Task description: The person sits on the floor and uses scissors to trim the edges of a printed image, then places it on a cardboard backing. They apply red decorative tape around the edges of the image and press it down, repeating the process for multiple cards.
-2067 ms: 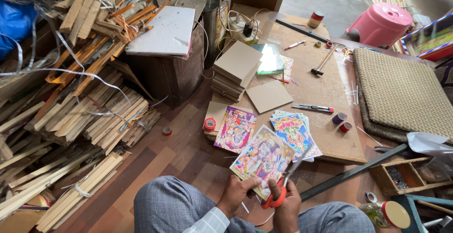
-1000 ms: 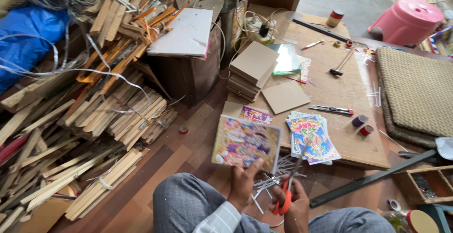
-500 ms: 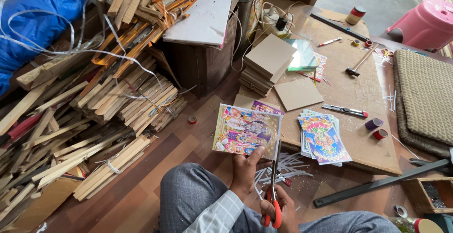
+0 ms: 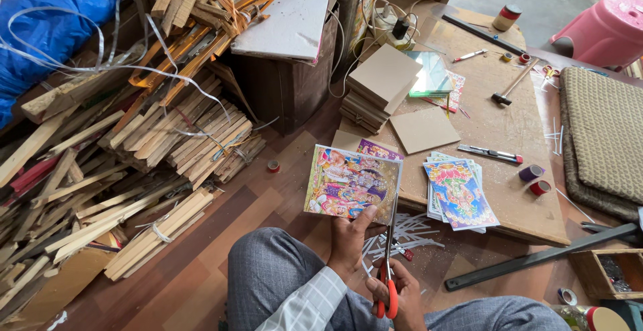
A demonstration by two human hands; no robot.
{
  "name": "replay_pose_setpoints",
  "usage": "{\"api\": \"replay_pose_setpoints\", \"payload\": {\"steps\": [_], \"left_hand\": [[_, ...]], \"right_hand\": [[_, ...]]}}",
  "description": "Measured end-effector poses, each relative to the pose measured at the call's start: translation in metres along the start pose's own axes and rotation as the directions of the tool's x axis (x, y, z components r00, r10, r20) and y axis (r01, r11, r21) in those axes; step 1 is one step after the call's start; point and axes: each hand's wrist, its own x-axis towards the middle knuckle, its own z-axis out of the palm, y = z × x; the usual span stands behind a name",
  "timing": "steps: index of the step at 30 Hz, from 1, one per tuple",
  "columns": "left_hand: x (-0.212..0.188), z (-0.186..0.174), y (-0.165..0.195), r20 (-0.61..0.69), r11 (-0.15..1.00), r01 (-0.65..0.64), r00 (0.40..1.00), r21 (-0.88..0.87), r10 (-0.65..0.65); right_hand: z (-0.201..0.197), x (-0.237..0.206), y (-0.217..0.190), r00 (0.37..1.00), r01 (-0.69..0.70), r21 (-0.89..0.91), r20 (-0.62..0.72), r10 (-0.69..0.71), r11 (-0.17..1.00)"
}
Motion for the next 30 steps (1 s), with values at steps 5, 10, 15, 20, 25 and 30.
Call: {"api": "replay_pose_setpoints", "payload": {"steps": [5, 10, 15, 20, 25, 30], "left_hand": [[0.000, 0.001, 0.001, -0.020, 1.000, 0.027, 0.999, 0.012, -0.027], [0.001, 0.001, 0.003, -0.030, 0.999, 0.045, 0.999, -0.002, -0.045], [0.001, 0.001, 0.002, -0.033, 0.997, 0.074, 0.997, 0.002, -0.074], [0.002, -0.001, 0.000, -0.048, 0.997, 0.082, 0.995, -0.007, -0.082], [0.005, -0.003, -0.002, -0.042, 0.996, 0.091, 0.995, -0.021, -0.091], [0.006, -0.006, -0.004, -0.038, 0.995, 0.097, 0.995, -0.015, -0.097]], "right_hand": [[0.003, 0.001, -0.002, 1.000, 0.014, -0.012, -0.018, -0.014, 1.000], [0.011, 0.000, -0.007, 0.998, 0.027, -0.011, -0.050, -0.027, 1.000], [0.015, 0.003, -0.012, 0.997, -0.040, 0.033, -0.063, 0.042, 0.999], [0.020, 0.003, -0.011, 0.997, 0.047, 0.040, -0.062, -0.044, 0.998], [0.022, 0.003, -0.011, 0.996, 0.057, 0.059, -0.072, -0.053, 0.997], [0.020, 0.005, -0.007, 0.997, 0.057, 0.021, -0.058, -0.056, 0.998]]}}
